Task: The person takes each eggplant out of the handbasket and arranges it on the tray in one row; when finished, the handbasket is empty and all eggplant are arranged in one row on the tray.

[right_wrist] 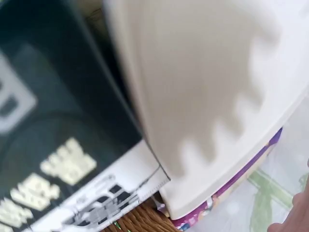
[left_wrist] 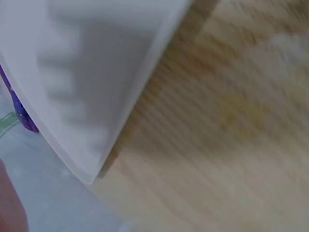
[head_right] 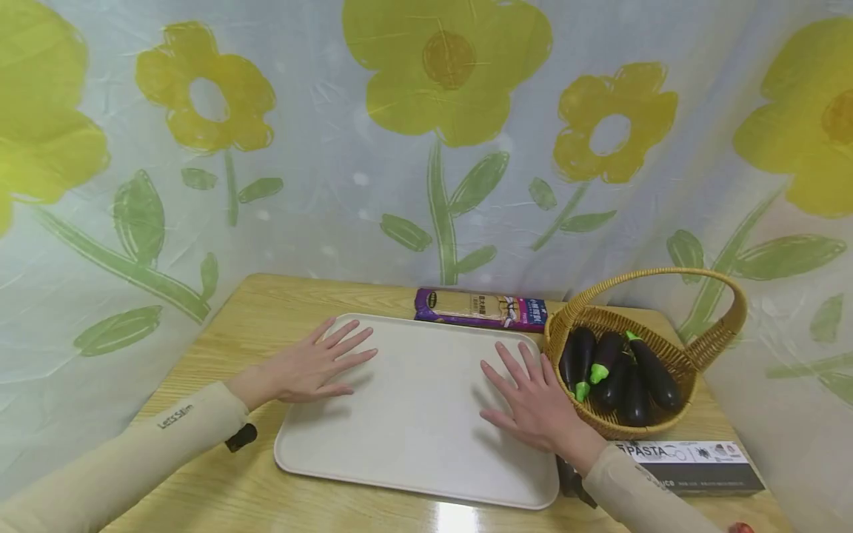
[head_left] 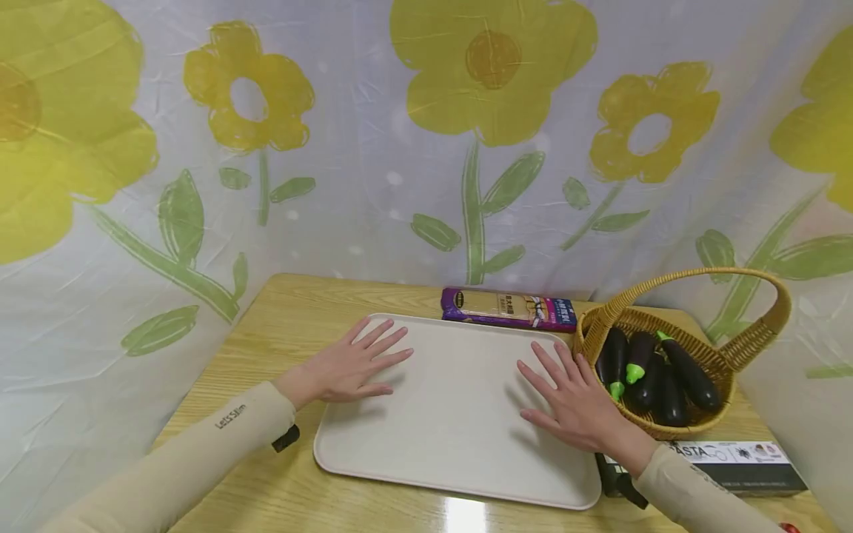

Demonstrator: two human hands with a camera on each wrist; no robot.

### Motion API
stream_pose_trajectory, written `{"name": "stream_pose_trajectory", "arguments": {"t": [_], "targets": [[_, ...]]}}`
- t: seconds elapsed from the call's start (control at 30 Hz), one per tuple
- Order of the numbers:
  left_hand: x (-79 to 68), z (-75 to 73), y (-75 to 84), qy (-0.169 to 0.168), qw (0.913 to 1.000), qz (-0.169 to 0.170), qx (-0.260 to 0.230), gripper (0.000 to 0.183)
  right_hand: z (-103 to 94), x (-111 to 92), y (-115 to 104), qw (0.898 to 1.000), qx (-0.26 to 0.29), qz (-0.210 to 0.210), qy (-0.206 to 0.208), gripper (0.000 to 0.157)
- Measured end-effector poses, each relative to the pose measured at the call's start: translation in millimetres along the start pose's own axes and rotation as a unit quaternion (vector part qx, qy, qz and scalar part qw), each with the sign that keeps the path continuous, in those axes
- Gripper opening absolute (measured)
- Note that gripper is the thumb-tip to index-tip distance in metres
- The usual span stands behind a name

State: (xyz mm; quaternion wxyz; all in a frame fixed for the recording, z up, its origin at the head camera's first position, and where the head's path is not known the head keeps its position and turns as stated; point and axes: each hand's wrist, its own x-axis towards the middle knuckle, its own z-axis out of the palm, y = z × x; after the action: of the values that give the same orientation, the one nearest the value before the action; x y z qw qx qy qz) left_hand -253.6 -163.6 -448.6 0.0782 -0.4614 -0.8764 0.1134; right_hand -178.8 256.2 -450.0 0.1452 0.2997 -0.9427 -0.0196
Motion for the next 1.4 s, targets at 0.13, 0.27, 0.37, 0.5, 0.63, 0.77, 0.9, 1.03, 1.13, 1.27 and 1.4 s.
{"name": "stream_pose_trajectory", "arguments": {"t": [0.13,0.27,0.37,0.5,0.63,0.77,0.9,1.03,1.13,1.27,1.4], "targets": [[-3.7,8.5,3.1,-0.006,0.9937,-0.037,-0.106,0.063,-4.0,-5.8,-1.1,0.999,0.033,0.029,-0.015,0.067],[-15.5,22.3,1.3,0.018,0.9717,-0.071,-0.224,0.055,-12.9,-16.7,1.3,0.992,0.107,0.064,0.014,0.055],[-27.5,32.3,-3.8,0.053,0.9486,-0.095,-0.297,0.049,-22.4,-26.7,5.8,0.983,0.147,0.094,0.055,0.044],[-41.3,43.8,-13.8,0.082,0.9102,-0.144,-0.38,0.047,-35.4,-39.7,13.6,0.97,0.177,0.132,0.102,0.029],[-49.0,50.9,-23.0,0.098,0.8896,-0.174,-0.411,0.043,-47.4,-51.3,24.6,0.958,0.2,0.159,0.131,0.023],[-53.7,54.8,-27.6,0.096,0.8761,-0.188,-0.434,0.038,-58.6,-57.7,39.0,0.949,0.212,0.187,0.139,0.024],[-57.5,58.2,-29.4,0.082,0.8662,-0.204,-0.449,0.038,-70.0,-60.1,57.8,0.939,0.224,0.219,0.143,0.027],[-59.0,62.0,-31.1,0.079,0.8644,-0.21,-0.45,0.039,-80.3,-62.2,82.9,0.928,0.224,0.256,0.15,0.03],[-60.3,63.7,-32.1,0.079,0.8626,-0.214,-0.452,0.039,-86.3,-64.7,104.1,0.919,0.225,0.291,0.14,0.035],[-60.9,64.9,-34.2,0.076,0.861,-0.216,-0.454,0.04,-93.3,-67.4,128.4,0.908,0.242,0.326,0.103,0.043],[-60.2,66.2,-36.3,0.071,0.8615,-0.214,-0.455,0.04,-96.0,-67.0,146.8,0.899,0.256,0.35,0.054,0.053]]}}
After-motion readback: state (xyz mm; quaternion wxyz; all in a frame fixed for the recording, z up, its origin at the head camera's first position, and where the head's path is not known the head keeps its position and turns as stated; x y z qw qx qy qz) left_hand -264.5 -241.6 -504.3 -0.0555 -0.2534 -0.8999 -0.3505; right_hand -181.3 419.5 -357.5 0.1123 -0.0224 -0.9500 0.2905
